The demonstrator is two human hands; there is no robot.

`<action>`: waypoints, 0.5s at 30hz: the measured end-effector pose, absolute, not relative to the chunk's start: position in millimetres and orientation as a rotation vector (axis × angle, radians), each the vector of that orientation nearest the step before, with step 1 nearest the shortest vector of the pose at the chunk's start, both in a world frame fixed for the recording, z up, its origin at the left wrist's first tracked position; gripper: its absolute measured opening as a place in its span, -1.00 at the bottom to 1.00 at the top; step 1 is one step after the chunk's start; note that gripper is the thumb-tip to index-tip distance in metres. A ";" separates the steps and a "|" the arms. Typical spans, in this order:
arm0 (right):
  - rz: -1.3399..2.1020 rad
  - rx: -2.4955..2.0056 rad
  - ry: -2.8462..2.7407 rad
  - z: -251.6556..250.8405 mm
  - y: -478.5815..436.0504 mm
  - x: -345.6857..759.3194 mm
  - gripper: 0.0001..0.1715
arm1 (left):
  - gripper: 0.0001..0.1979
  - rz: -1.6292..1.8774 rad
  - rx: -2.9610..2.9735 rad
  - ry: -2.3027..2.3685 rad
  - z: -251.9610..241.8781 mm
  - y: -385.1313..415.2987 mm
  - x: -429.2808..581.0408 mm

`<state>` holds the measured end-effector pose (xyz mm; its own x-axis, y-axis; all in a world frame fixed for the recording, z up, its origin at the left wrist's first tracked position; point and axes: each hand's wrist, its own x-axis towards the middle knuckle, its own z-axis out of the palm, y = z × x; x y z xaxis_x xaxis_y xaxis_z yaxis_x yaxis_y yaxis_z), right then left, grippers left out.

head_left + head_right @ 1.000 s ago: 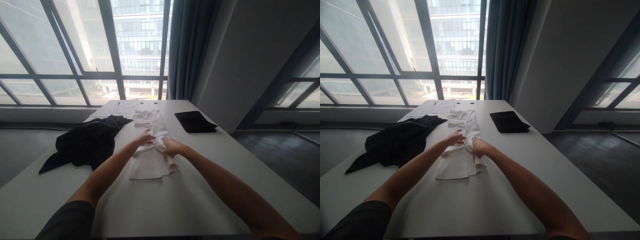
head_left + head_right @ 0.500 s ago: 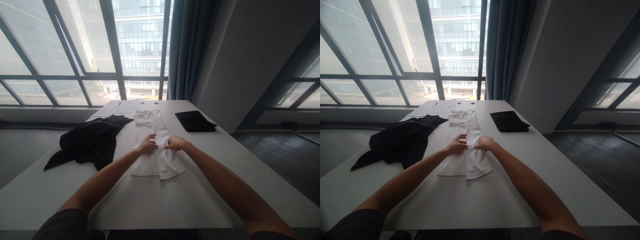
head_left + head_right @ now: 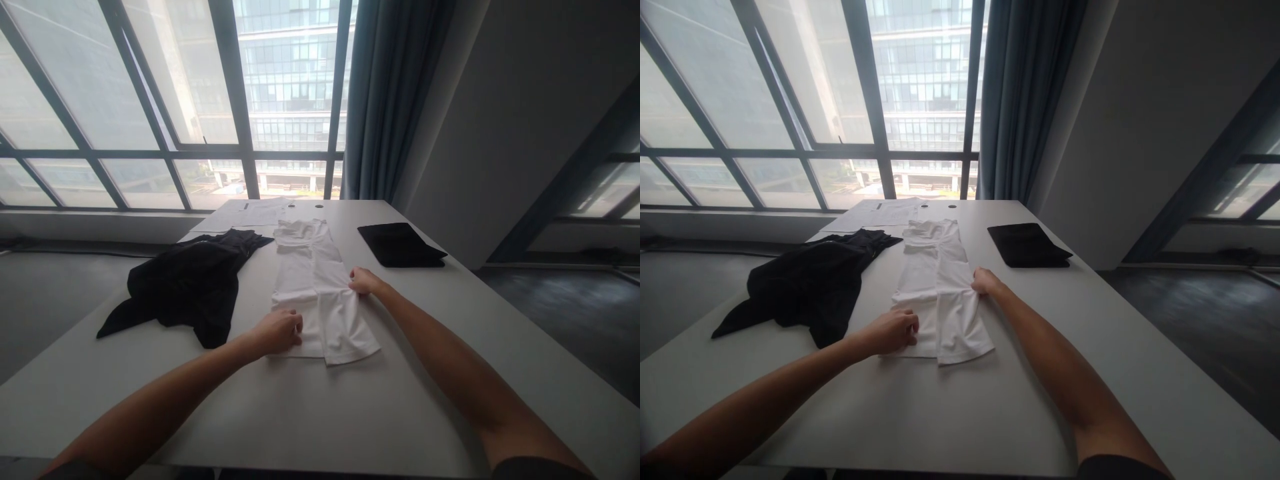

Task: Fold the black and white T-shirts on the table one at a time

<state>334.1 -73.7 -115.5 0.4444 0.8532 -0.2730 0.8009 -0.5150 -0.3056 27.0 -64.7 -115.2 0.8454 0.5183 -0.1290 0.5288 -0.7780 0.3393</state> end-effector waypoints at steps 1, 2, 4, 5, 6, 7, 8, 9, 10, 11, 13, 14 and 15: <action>0.562 -2.577 -1.500 -113.7 -72.9 332.1 -0.40 | -0.92 -0.040 2.663 0.757 -114.7 -65.1 25.3; 0.501 -2.602 -1.541 -111.4 -72.3 329.1 -0.40 | -0.89 -0.048 2.658 0.739 -113.6 -65.7 24.5; 0.382 -2.636 -1.632 -106.4 -72.4 321.5 -0.38 | -0.88 -0.075 2.599 0.724 -109.9 -67.9 23.8; 0.357 -2.643 -1.674 -104.0 -73.3 317.4 -0.38 | -0.90 -0.086 2.548 0.725 -107.5 -69.6 23.2; 0.353 -2.647 -1.710 -101.8 -74.8 313.4 -0.39 | -0.92 -0.096 2.493 0.731 -105.0 -71.6 22.1; 0.360 -2.649 -1.738 -100.0 -76.7 309.8 -0.40 | -0.94 -0.104 2.442 0.740 -102.7 -73.6 20.7; 0.372 -2.648 -1.756 -98.4 -78.8 306.6 -0.43 | -0.95 -0.113 2.406 0.753 -100.6 -75.3 19.0; 0.395 -2.646 -1.759 -96.9 -80.9 303.9 -0.45 | -0.95 -0.128 2.388 0.766 -99.0 -76.4 17.2; 0.435 -2.640 -1.747 -95.5 -82.7 301.7 -0.46 | -0.95 -0.157 2.384 0.771 -97.8 -76.4 15.8; 0.501 -2.633 -1.716 -94.1 -84.0 300.0 -0.45 | -0.95 -0.196 2.387 0.762 -96.8 -75.1 14.8; 0.694 -2.614 -1.612 -91.0 -85.2 297.8 -0.39 | -0.93 -0.245 2.390 0.698 -95.5 -67.7 16.0; 0.797 -2.604 -1.546 -89.3 -85.4 297.1 -0.33 | -0.90 -0.233 2.387 0.655 -95.2 -61.5 18.6; 0.888 -2.588 -1.484 -87.7 -85.6 296.7 -0.23 | -0.84 -0.184 2.386 0.619 -95.2 -53.9 23.0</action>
